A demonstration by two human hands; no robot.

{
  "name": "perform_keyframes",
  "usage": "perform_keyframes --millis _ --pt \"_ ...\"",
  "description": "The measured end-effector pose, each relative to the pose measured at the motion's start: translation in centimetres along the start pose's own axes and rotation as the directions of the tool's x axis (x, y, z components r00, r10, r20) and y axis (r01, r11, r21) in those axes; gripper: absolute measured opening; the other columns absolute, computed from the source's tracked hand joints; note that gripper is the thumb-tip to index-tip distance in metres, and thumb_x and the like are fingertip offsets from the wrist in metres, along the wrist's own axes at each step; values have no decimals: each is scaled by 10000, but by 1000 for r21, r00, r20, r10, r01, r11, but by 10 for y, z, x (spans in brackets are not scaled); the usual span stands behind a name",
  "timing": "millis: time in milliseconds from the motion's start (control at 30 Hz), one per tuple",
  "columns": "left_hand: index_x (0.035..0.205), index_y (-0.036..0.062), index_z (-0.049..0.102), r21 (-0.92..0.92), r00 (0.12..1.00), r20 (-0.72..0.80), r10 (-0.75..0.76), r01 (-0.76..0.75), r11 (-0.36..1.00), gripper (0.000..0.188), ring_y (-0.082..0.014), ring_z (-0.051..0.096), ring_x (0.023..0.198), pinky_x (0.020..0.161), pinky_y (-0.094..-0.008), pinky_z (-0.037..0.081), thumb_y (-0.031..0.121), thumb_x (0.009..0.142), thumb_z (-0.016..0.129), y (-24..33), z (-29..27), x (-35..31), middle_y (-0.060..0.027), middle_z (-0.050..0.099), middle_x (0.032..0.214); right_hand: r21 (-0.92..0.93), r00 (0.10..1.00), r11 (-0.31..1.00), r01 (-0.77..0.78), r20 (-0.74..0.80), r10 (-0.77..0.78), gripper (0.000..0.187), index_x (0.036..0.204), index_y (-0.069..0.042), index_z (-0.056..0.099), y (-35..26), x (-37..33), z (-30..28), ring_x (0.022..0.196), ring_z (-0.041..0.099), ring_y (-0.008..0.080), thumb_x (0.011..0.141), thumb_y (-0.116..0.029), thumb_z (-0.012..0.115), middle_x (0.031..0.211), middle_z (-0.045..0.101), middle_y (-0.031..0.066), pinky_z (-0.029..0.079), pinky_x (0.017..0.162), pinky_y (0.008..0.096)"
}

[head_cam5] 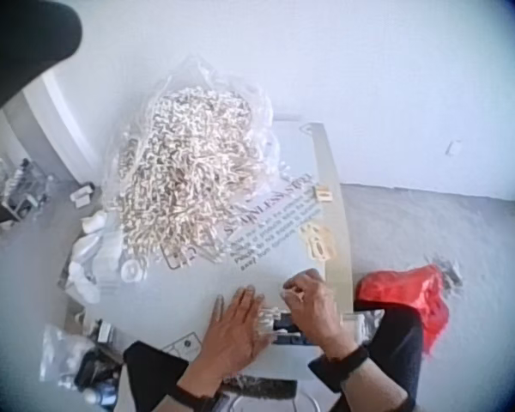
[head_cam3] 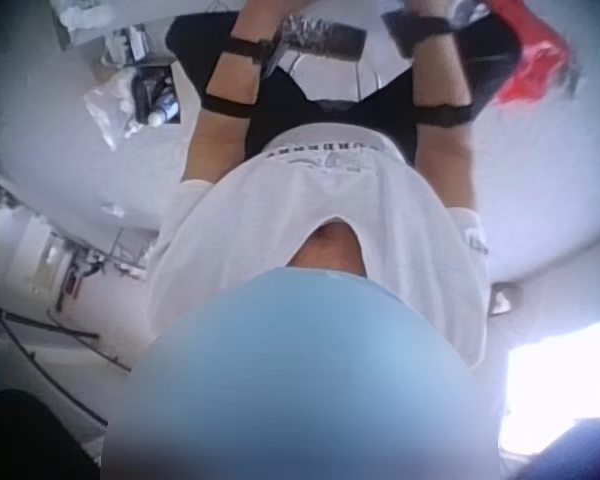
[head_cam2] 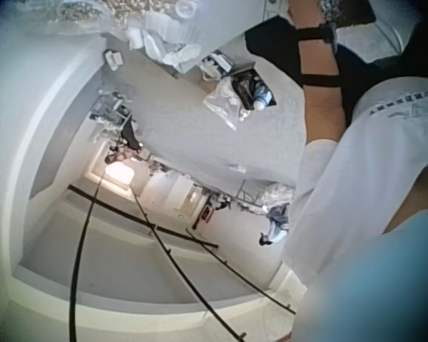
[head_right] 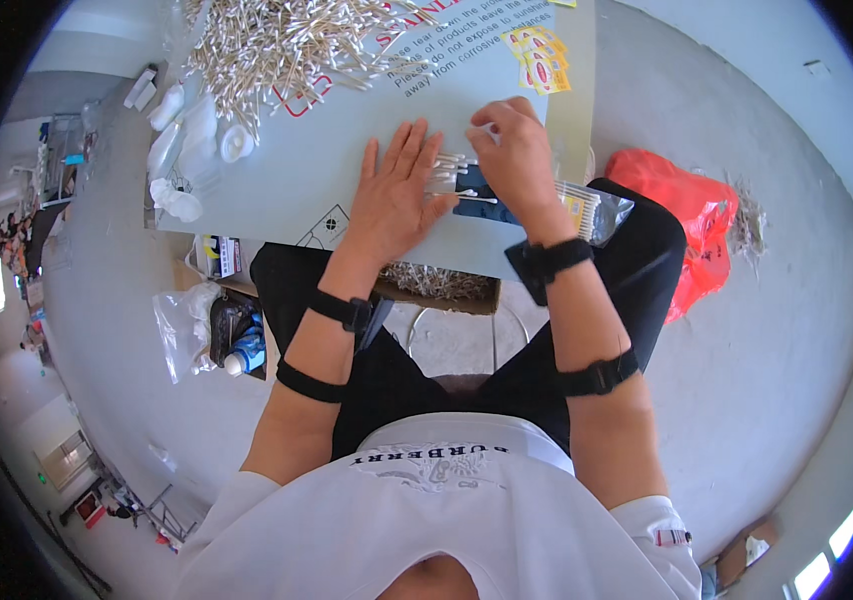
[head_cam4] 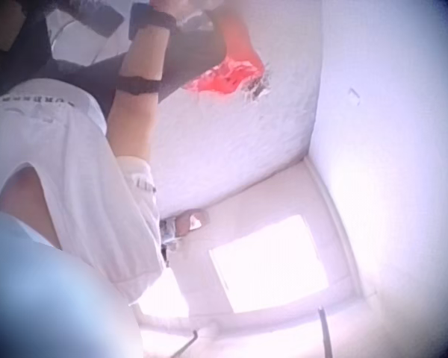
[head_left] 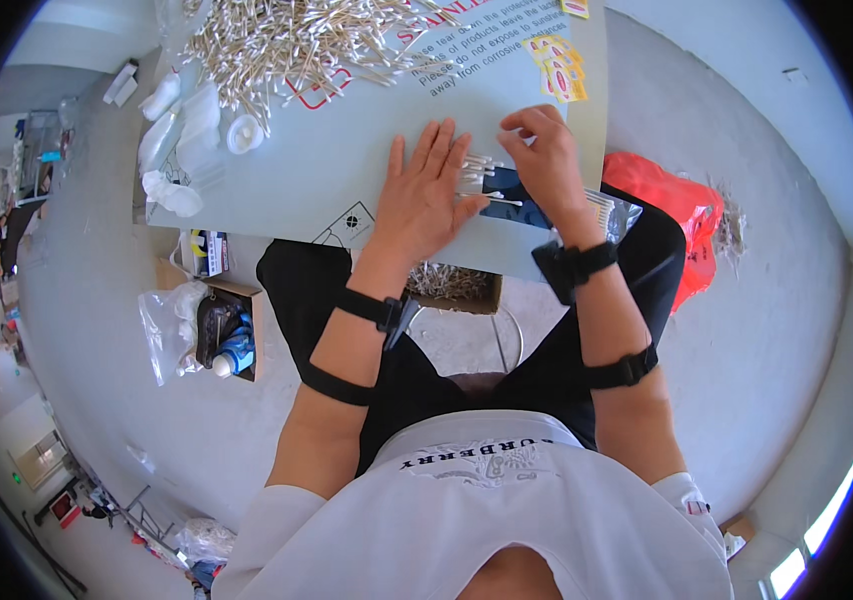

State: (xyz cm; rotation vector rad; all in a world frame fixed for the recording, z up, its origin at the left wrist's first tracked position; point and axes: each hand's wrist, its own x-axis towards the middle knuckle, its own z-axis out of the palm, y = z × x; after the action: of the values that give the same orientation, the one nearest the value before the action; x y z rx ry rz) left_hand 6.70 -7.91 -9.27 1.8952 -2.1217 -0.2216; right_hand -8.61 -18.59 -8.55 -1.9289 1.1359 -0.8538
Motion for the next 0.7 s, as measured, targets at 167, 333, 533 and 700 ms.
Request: perform_keyframes --millis 167,333,533,700 --pt "1443 90 377 -17 999 -19 -47 46 999 763 -273 181 1457 1149 -583 107 530 855 586 20 7 -10 -102 273 1551 300 929 951 -69 -329 171 173 1051 28 617 -13 -59 7 1048 576 233 923 -69 554 1137 596 142 458 906 308" --pt "1448 141 384 149 988 -54 143 -134 980 794 -255 133 1468 1126 -644 76 568 816 603 18 7 11 -66 235 1568 408 927 912 -39 -325 185 271 1198 39 579 -16 -76 18 1233 482 238 975 -95 504 1324 524 148 378 1031 320" --pt "1472 83 308 -143 990 -131 -54 35 989 629 -327 193 1448 1163 -533 130 369 953 519 14 4 2 -152 223 1556 385 913 923 5 -379 153 311 1241 20 563 0 -66 7 1264 471 243 999 -154 474 1373 505 149 378 1038 325" --pt "1493 26 244 -698 845 -331 -419 80 711 574 -275 232 1437 1165 -378 187 327 1028 393 26 23 -3 -153 258 1547 495 908 868 -41 -344 240 328 1255 8 562 -1 -62 22 1300 445 248 1005 -180 464 1377 507 143 340 1075 337"
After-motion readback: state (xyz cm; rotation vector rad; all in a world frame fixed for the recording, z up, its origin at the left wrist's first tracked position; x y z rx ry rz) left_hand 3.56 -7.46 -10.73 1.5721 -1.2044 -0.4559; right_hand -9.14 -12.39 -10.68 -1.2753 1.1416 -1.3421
